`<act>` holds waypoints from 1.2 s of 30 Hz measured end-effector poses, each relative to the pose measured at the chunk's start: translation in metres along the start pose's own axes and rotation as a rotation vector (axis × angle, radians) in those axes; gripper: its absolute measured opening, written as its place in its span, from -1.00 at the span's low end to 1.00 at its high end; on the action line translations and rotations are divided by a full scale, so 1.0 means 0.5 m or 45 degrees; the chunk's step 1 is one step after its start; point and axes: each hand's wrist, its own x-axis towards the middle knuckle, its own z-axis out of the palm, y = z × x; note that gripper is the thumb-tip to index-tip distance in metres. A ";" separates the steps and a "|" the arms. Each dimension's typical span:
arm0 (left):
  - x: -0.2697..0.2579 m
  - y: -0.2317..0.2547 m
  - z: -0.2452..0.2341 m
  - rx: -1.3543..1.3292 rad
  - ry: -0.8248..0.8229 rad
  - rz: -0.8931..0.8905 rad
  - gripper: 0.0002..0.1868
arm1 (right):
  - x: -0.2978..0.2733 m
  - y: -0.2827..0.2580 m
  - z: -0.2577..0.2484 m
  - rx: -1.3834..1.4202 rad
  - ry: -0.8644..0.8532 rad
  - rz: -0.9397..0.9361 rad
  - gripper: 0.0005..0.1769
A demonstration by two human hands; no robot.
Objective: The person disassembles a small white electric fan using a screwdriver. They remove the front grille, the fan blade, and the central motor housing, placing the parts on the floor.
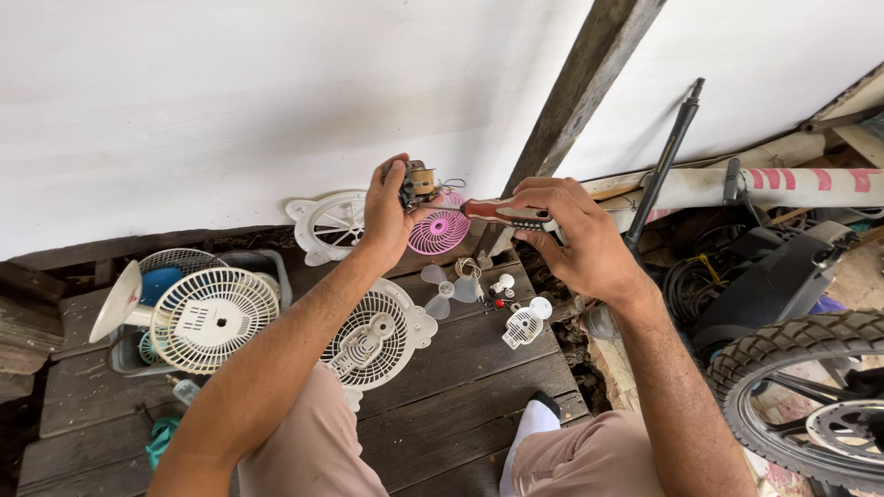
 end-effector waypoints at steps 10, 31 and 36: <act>-0.015 -0.016 0.010 -0.032 -0.016 -0.056 -0.60 | 0.010 -0.004 0.043 -0.078 0.260 0.219 -0.57; -0.021 -0.029 0.004 0.225 0.032 -0.133 -0.52 | 0.032 -0.051 0.012 -0.358 -0.112 0.463 -0.28; -0.010 -0.020 -0.012 0.171 0.089 -0.224 -0.53 | 0.016 -0.034 0.021 -0.166 -0.038 0.036 -0.46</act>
